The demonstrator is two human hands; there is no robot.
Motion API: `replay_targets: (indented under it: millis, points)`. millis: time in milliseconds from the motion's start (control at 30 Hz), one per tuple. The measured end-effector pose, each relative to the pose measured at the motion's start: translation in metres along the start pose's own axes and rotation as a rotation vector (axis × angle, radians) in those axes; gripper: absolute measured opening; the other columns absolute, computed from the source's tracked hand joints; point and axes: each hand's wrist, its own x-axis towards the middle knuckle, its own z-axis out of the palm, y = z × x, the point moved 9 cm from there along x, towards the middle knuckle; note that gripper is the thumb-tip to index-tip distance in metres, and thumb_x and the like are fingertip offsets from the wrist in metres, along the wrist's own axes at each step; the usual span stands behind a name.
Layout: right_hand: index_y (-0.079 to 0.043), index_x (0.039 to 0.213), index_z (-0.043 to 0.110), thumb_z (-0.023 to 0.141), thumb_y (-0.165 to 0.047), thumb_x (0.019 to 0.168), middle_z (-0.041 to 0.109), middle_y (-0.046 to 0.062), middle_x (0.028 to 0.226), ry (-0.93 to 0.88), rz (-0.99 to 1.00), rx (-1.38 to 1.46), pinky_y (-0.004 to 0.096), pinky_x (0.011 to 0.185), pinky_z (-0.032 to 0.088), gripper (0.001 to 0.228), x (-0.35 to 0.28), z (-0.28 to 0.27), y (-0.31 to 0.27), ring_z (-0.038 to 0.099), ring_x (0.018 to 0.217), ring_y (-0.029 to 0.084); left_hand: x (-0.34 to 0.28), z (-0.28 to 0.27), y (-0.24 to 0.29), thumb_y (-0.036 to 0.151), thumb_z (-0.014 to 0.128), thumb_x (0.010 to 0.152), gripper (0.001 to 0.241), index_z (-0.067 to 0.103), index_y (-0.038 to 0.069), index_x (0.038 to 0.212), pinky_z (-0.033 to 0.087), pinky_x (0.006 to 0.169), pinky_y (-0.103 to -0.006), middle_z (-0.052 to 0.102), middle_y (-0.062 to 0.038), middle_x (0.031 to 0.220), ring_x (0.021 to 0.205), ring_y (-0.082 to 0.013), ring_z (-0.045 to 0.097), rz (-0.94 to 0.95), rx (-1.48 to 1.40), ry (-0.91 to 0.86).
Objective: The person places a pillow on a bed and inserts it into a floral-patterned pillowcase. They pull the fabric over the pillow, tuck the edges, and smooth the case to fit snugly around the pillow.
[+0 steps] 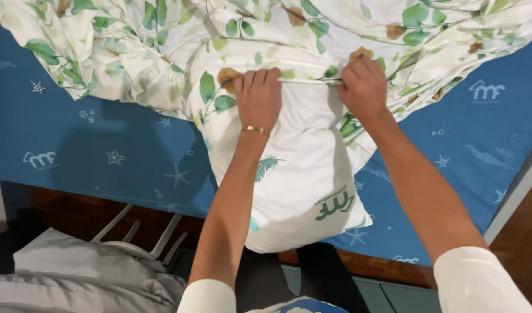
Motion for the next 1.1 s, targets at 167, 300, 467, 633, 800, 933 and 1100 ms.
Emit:
replay_targets:
  millis: [167, 300, 467, 633, 800, 933, 1100]
  points:
    - [-0.011, 0.087, 0.060, 0.076, -0.012, 0.076, 0.064, 0.012, 0.082, -0.344, 0.252, -0.044, 0.055, 0.067, 0.053, 0.020, -0.075, 0.098, 0.062, 0.069, 0.073, 0.042, -0.014, -0.015, 0.053, 0.022, 0.064, 0.093, 0.011, 0.073, 0.019, 0.098, 0.046, 0.080, -0.0436, 0.065, -0.003, 0.088, 0.089, -0.0258, 0.064, 0.227, -0.228, 0.000]
    - [-0.017, 0.086, 0.064, 0.076, -0.009, 0.074, 0.064, 0.006, 0.080, -0.075, 0.328, -0.062, 0.045, 0.068, 0.056, 0.018, -0.081, 0.059, 0.065, 0.070, 0.077, 0.034, -0.035, 0.002, 0.040, 0.020, 0.067, 0.091, 0.010, 0.072, 0.020, 0.099, 0.047, 0.080, -0.0399, 0.066, -0.002, 0.089, 0.090, -0.0251, 0.065, 0.168, -0.188, -0.082]
    - [-0.017, 0.103, 0.073, 0.073, -0.019, 0.076, 0.072, 0.008, 0.097, -0.734, 0.339, 0.165, 0.054, 0.085, 0.058, 0.027, -0.159, 0.129, 0.038, 0.072, 0.093, 0.038, -0.064, 0.017, 0.052, 0.022, 0.060, 0.097, 0.015, 0.071, 0.026, 0.106, 0.046, 0.078, -0.0387, 0.064, 0.001, 0.096, 0.093, -0.0233, 0.064, 0.301, -0.222, -0.203]
    - [-0.009, 0.096, 0.068, 0.070, -0.006, 0.073, 0.068, 0.015, 0.093, -0.130, 0.394, 0.097, 0.052, 0.082, 0.055, 0.024, -0.125, 0.061, 0.052, 0.068, 0.093, 0.040, -0.062, 0.009, 0.046, 0.020, 0.062, 0.099, 0.010, 0.070, 0.018, 0.105, 0.050, 0.078, -0.0390, 0.065, -0.005, 0.096, 0.090, -0.0276, 0.067, 0.161, -0.338, -0.107]
    - [-0.020, 0.089, 0.067, 0.078, -0.022, 0.067, 0.068, -0.001, 0.093, -0.713, 0.452, -0.009, 0.049, 0.078, 0.061, 0.025, -0.166, 0.124, 0.049, 0.073, 0.089, 0.031, -0.087, -0.009, 0.066, 0.018, 0.055, 0.103, 0.015, 0.069, 0.021, 0.100, 0.049, 0.083, -0.0382, 0.063, -0.004, 0.095, 0.091, -0.0252, 0.066, 0.408, -0.484, -0.139]
    - [-0.016, 0.090, 0.064, 0.075, -0.019, 0.081, 0.063, 0.007, 0.086, -0.178, 0.358, 0.060, 0.046, 0.081, 0.055, 0.014, -0.147, 0.064, 0.040, 0.068, 0.089, 0.033, -0.088, 0.002, 0.009, 0.020, 0.062, 0.100, 0.011, 0.071, 0.022, 0.106, 0.048, 0.085, -0.0413, 0.064, -0.001, 0.101, 0.101, -0.0245, 0.064, 0.270, -0.230, -0.148]
    - [-0.016, 0.103, 0.065, 0.069, -0.024, 0.085, 0.069, 0.010, 0.098, -0.778, 0.520, 0.107, 0.051, 0.090, 0.057, 0.020, -0.173, 0.089, 0.036, 0.071, 0.101, 0.035, -0.089, -0.015, -0.058, 0.014, 0.072, 0.090, 0.008, 0.073, 0.015, 0.098, 0.051, 0.078, -0.0436, 0.065, -0.009, 0.102, 0.093, -0.0308, 0.065, 0.104, -0.169, 0.006]
